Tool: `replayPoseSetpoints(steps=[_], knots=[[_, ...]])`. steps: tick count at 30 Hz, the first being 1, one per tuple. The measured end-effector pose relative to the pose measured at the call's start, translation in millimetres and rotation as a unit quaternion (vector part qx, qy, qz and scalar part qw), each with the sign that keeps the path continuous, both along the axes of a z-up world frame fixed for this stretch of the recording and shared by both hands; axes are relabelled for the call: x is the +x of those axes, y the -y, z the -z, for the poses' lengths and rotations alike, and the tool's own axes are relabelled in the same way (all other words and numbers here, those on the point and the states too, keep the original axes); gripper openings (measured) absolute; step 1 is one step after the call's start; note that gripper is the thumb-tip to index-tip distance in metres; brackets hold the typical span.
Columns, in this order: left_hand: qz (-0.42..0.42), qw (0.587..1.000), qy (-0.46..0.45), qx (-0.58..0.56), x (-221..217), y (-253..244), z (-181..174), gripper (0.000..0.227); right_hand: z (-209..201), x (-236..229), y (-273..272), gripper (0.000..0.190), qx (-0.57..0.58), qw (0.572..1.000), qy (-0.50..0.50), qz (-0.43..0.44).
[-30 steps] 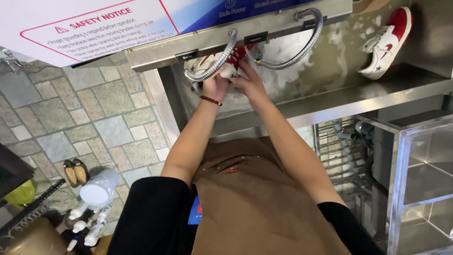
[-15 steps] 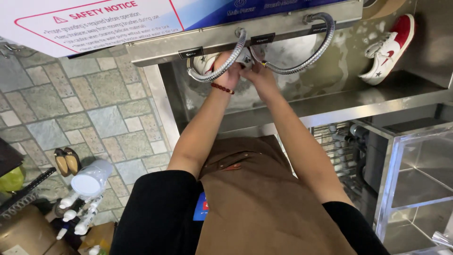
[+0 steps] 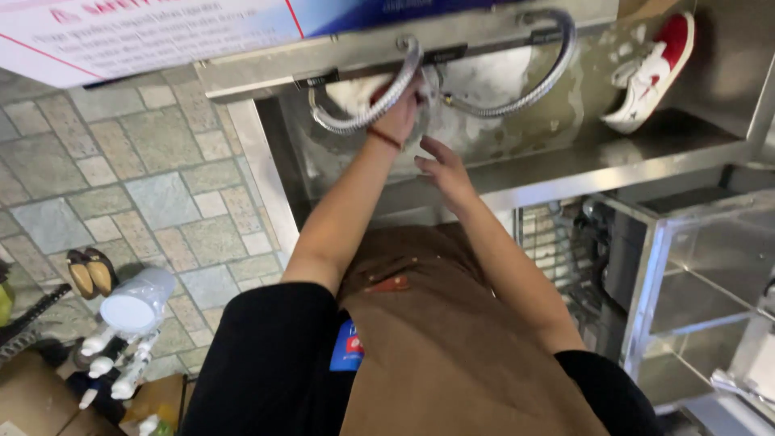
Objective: Wash a pair of red and white sneakers using a professional shoe washing station.
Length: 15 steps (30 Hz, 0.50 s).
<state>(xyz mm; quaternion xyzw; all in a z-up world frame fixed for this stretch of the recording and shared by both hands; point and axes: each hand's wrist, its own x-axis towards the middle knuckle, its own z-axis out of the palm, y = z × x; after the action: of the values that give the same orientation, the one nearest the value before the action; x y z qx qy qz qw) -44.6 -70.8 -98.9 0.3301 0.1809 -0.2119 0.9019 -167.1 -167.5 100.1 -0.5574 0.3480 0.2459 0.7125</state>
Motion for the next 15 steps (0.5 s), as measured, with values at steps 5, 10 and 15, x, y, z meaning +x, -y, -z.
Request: replayPoseSetpoints(steps=[5, 10, 15], knots=[[0.081, 0.95, 0.186, 0.235, 50, 11, 34, 0.018, -4, -15, 8, 0.07, -0.011, 1.0, -0.004, 0.0], [-0.028, 0.995, 0.086, 0.035, 37, -2, 9, 0.021, -19, -31, 9, 0.068, 0.011, 1.0, 0.017, 0.0], [-0.078, 0.99, 0.011, -0.119, -4, -42, -61, 0.024, -21, -15, 8, 0.067, 0.026, 1.0, 0.004, 0.002]])
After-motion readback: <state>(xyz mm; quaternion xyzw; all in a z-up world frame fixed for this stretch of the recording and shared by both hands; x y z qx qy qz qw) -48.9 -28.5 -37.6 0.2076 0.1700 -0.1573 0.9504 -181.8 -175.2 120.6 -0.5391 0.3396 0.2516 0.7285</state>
